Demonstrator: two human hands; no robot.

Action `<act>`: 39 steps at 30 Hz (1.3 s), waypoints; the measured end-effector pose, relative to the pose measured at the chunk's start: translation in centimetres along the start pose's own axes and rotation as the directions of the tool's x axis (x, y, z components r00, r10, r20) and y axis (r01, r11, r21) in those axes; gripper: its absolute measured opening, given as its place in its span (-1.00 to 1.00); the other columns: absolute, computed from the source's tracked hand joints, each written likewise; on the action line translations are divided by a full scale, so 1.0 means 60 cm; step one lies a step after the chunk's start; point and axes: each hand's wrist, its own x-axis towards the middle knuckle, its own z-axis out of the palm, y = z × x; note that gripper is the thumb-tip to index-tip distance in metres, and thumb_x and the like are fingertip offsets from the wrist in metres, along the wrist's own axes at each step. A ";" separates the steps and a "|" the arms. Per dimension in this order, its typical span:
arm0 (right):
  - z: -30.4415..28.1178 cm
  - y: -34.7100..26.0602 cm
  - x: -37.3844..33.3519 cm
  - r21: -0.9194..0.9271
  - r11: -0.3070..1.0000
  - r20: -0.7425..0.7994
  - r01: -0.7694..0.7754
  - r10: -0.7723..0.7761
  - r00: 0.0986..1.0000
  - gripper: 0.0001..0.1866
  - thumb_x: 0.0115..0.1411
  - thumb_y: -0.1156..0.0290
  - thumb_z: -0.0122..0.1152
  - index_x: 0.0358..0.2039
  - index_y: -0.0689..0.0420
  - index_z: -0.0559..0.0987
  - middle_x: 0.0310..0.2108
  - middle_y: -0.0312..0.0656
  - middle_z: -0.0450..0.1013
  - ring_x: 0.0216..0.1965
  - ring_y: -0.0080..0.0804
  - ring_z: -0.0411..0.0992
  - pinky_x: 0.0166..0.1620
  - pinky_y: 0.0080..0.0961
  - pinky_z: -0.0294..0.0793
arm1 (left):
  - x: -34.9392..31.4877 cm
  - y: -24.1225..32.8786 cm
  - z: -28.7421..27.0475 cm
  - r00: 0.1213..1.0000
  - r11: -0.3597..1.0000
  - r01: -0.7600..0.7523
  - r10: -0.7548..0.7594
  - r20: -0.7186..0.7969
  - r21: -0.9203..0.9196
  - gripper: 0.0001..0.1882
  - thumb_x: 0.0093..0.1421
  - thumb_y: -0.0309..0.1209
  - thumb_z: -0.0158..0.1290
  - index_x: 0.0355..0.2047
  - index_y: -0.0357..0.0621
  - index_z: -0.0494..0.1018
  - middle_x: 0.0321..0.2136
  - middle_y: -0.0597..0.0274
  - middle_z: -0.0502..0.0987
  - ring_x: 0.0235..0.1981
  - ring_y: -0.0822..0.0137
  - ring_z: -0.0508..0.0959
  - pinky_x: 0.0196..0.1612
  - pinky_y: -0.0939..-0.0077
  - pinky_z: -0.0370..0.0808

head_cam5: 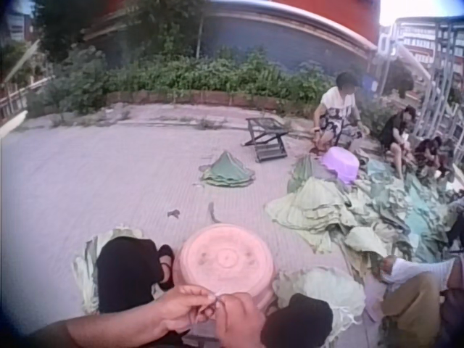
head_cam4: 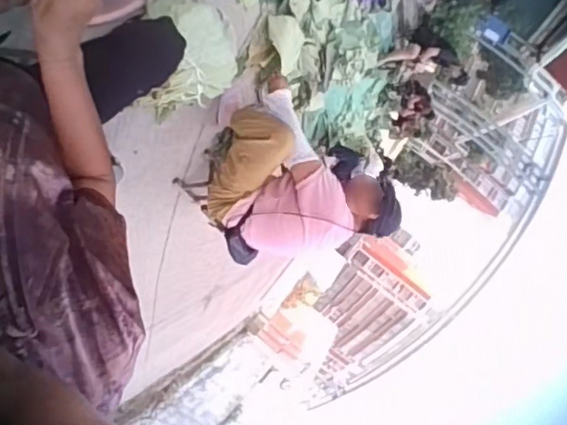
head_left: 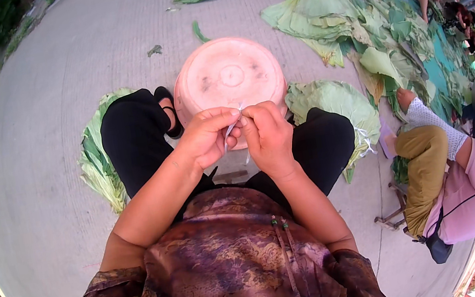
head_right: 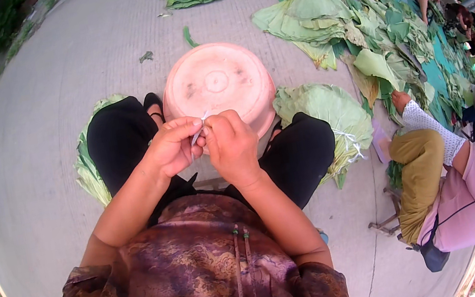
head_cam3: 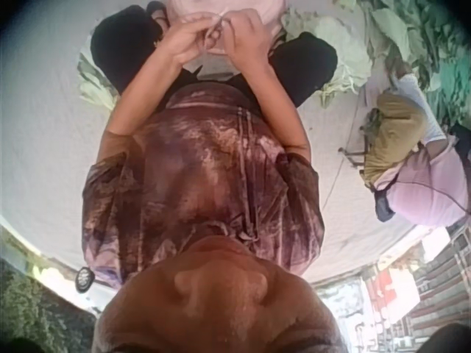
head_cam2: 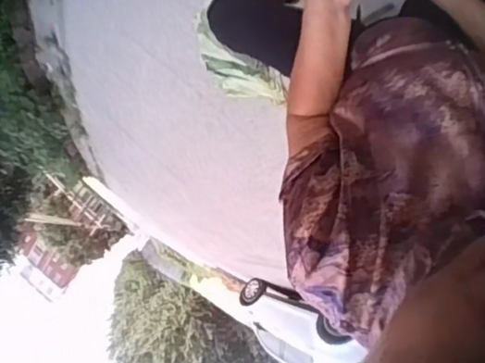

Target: The person bundles lotus leaves by wrapping a white string around stacks of leaves and tying knots to secure them.

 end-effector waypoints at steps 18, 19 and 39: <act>-0.003 0.011 -0.002 0.491 0.556 0.312 -0.671 0.606 0.731 -0.96 -0.05 0.60 0.10 -0.52 0.30 0.47 -0.59 -0.37 0.38 -0.58 -0.77 0.25 -0.50 -0.82 0.23 | 0.011 -0.002 0.004 0.967 0.823 -0.221 0.256 0.006 0.523 -0.91 0.01 -0.49 0.06 -0.48 -0.27 0.46 -0.62 0.31 0.45 -0.61 0.58 0.39 -0.54 0.74 0.34; -0.002 0.010 0.000 0.489 0.561 0.306 -0.668 0.606 0.734 -0.96 -0.05 0.60 0.10 -0.52 0.30 0.47 -0.59 -0.37 0.38 -0.58 -0.77 0.25 -0.50 -0.82 0.23 | 0.009 -0.002 0.006 0.965 0.836 -0.214 0.261 -0.021 0.505 -0.91 0.02 -0.49 0.05 -0.48 -0.28 0.45 -0.62 0.30 0.45 -0.62 0.57 0.39 -0.55 0.73 0.35; 0.008 0.011 -0.022 0.705 0.521 0.234 -0.481 0.469 0.851 -0.98 0.05 0.59 0.03 -0.46 0.23 0.40 -0.55 -0.40 0.32 -0.52 -0.76 0.23 -0.44 -0.82 0.23 | -0.001 0.000 0.003 0.995 0.956 -0.092 0.099 -0.009 0.279 -0.92 0.02 -0.52 0.01 -0.43 -0.25 0.40 -0.58 0.36 0.40 -0.65 0.64 0.31 -0.68 0.83 0.20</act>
